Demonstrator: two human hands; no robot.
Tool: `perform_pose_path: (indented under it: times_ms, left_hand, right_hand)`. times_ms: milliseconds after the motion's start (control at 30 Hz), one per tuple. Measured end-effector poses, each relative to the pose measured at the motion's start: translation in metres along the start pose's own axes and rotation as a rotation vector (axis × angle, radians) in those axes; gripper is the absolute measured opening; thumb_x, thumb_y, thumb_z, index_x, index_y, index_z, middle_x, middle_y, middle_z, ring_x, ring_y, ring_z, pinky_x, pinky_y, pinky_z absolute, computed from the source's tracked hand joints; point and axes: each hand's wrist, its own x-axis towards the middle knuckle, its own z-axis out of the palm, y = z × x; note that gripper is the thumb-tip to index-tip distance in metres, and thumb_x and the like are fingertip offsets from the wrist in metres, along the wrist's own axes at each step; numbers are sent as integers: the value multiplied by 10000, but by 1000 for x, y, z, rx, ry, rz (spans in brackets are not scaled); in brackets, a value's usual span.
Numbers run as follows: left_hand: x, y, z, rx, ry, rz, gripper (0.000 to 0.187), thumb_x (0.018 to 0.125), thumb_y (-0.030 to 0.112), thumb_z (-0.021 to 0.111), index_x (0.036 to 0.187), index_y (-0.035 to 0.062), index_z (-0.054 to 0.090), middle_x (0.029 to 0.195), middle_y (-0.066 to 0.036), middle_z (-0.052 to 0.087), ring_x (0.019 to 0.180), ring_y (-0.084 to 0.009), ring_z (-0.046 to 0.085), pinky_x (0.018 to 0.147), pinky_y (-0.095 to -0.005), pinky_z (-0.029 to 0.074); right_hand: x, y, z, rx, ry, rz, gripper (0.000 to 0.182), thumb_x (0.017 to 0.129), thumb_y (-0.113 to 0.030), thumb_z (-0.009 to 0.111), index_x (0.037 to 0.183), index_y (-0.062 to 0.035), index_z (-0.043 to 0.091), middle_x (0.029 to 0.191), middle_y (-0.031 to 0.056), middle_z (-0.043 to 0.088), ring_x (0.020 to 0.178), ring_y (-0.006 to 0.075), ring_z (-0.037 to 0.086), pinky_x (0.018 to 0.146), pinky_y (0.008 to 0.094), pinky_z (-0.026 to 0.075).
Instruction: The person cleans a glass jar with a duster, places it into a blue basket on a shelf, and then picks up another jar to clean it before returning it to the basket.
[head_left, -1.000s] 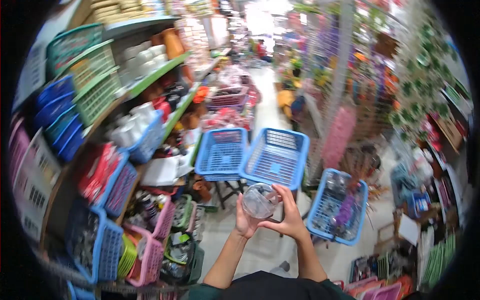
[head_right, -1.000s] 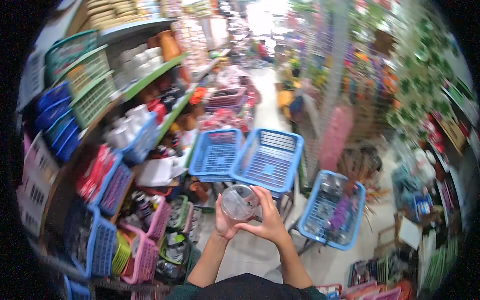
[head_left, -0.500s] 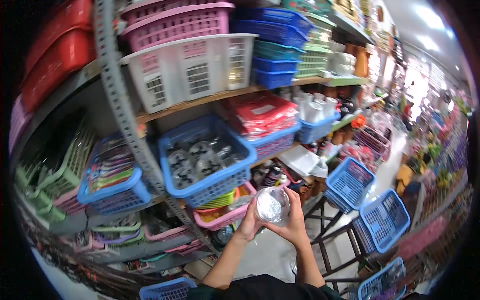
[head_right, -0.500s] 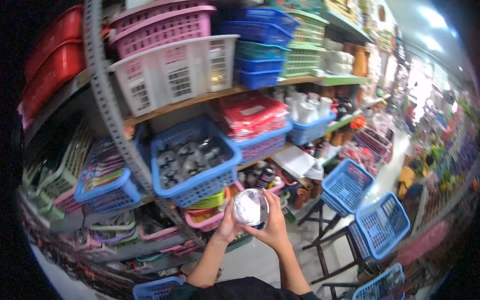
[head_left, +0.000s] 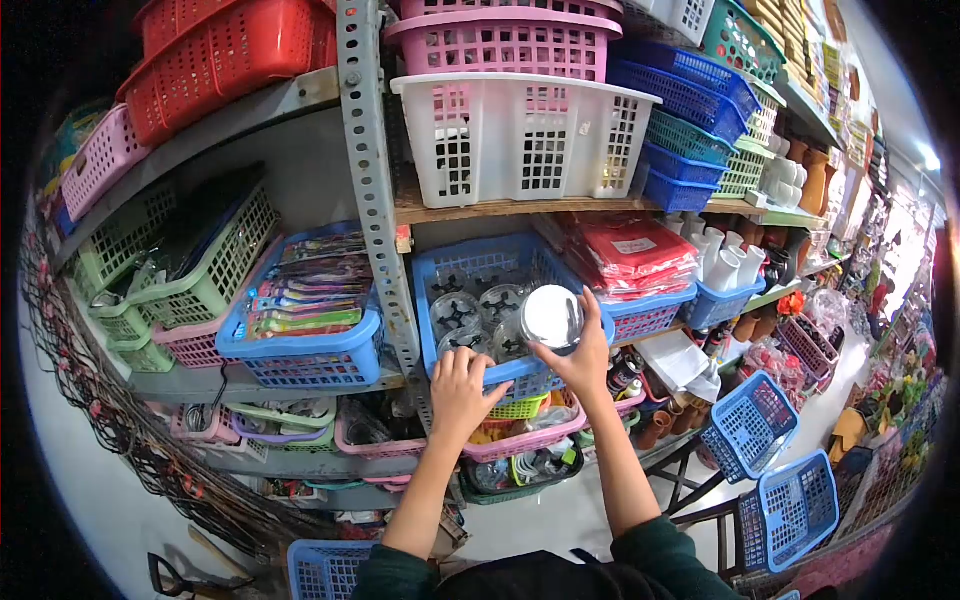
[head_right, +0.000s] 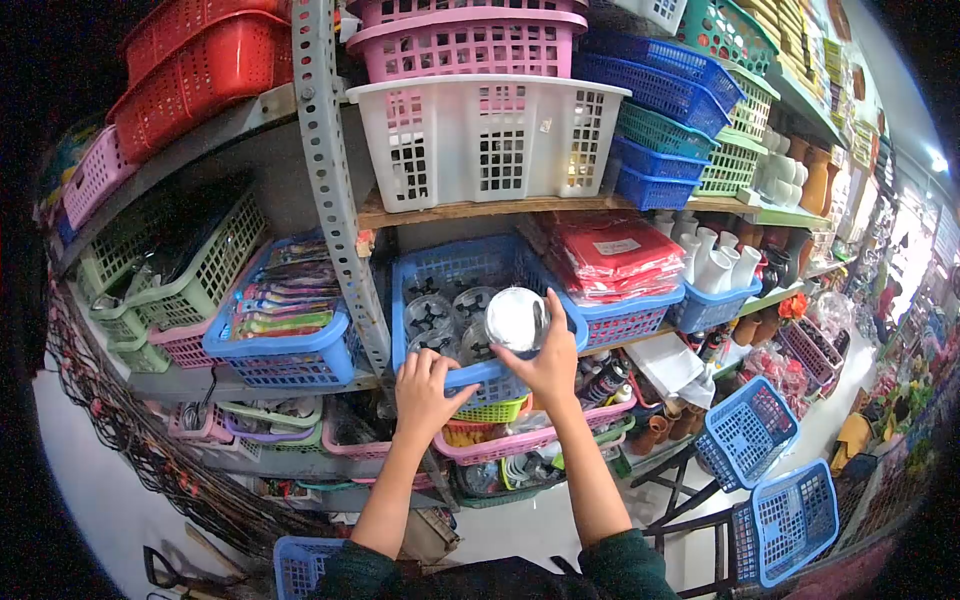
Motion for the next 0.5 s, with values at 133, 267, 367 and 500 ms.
perform_pose_path:
  times_ms: [133,267,367,500]
  left_hand:
    - [-4,-4,7,23,-5,12,299,598,205,775,811,113,587,849,-31,497,830,-230,494,726,-359,390]
    - [-15,-1,0,-44,41,19,310,528,73,769,778,105,589,821,-33,511,797,-239,508,711,-360,397]
    - [-30,7,-12,-68,70,46,307,510,70,755,766,108,590,801,-27,517,777,-236,512,699,-358,398]
    - [-58,18,-19,-89,77,75,303,492,61,722,758,125,592,794,-18,525,754,-227,520,657,-353,395]
  right_hand:
    - [-1,13,6,-126,14,1,1013,559,-385,826,1337,5,306,1206,211,527,1009,336,590,815,363,490]
    - [-13,-1,-4,-164,42,-23,988,543,-414,824,1301,1,344,1161,182,548,924,325,616,745,364,504]
    - [-29,-8,-17,-164,62,-48,971,533,-424,826,1279,-7,365,1117,172,559,855,321,627,702,363,506]
    - [-53,-19,-40,-128,-2,-8,968,527,-401,834,1280,-5,372,1117,176,559,899,320,618,728,357,503]
